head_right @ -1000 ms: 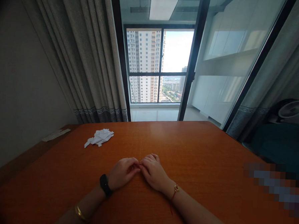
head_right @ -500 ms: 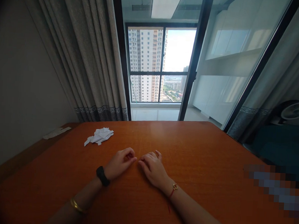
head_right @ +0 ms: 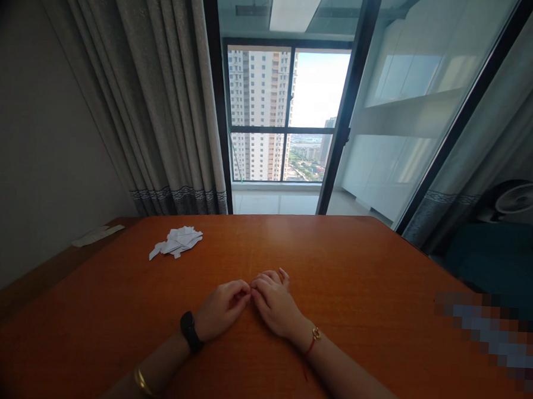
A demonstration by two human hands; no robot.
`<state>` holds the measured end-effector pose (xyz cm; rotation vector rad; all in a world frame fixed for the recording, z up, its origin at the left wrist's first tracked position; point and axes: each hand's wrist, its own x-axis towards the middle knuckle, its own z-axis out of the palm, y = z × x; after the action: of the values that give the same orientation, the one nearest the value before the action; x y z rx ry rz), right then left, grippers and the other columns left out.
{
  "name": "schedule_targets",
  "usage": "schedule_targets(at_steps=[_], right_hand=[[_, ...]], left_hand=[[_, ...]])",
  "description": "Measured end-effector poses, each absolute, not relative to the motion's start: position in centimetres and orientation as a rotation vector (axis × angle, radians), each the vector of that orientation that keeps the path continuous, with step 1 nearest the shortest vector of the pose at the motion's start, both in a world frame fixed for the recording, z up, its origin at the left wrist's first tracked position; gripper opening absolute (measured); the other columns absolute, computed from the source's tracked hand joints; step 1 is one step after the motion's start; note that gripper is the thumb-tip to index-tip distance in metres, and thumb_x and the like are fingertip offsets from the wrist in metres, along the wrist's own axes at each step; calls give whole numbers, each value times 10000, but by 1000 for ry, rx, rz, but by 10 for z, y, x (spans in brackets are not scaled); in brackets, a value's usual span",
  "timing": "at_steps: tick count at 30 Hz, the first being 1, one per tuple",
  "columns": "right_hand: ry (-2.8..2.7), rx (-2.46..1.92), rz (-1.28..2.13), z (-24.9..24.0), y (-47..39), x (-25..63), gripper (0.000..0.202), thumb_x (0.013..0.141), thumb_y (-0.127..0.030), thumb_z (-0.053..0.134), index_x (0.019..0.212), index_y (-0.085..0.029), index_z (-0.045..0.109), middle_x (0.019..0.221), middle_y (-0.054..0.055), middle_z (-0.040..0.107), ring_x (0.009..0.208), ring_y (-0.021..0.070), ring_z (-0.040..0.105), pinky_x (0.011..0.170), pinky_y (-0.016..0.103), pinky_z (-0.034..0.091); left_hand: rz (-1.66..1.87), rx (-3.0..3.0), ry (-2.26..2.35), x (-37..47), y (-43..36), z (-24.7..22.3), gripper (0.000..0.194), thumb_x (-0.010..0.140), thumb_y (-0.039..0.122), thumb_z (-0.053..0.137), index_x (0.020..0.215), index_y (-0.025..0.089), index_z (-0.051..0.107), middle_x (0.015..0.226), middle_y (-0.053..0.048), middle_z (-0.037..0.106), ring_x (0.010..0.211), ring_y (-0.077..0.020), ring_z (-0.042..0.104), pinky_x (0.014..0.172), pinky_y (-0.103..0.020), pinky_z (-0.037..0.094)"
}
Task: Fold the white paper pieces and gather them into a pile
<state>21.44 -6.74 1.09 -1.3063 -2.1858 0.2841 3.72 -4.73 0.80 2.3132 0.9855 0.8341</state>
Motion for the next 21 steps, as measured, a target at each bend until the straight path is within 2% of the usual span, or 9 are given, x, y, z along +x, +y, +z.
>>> schedule_targets(at_steps=[12, 21], right_hand=[[-2239, -1258, 293, 14, -69, 216, 212, 953, -228, 369, 933, -249, 579, 1030, -1, 646, 1077, 168, 490, 1074, 457, 85], [-2241, -1252, 303, 16, -71, 215, 236, 953, -229, 360, 932, -248, 594, 1024, 2, 655, 1058, 177, 499, 1075, 473, 108]], left_hand=[[854, 2309, 1002, 37, -47, 4, 138, 883, 195, 456, 868, 200, 593, 790, -3, 634, 695, -133, 558, 675, -231, 417], [854, 2302, 1008, 37, -51, 7, 143, 893, 226, 454, 893, 206, 595, 799, -3, 647, 699, -137, 576, 679, -235, 430]])
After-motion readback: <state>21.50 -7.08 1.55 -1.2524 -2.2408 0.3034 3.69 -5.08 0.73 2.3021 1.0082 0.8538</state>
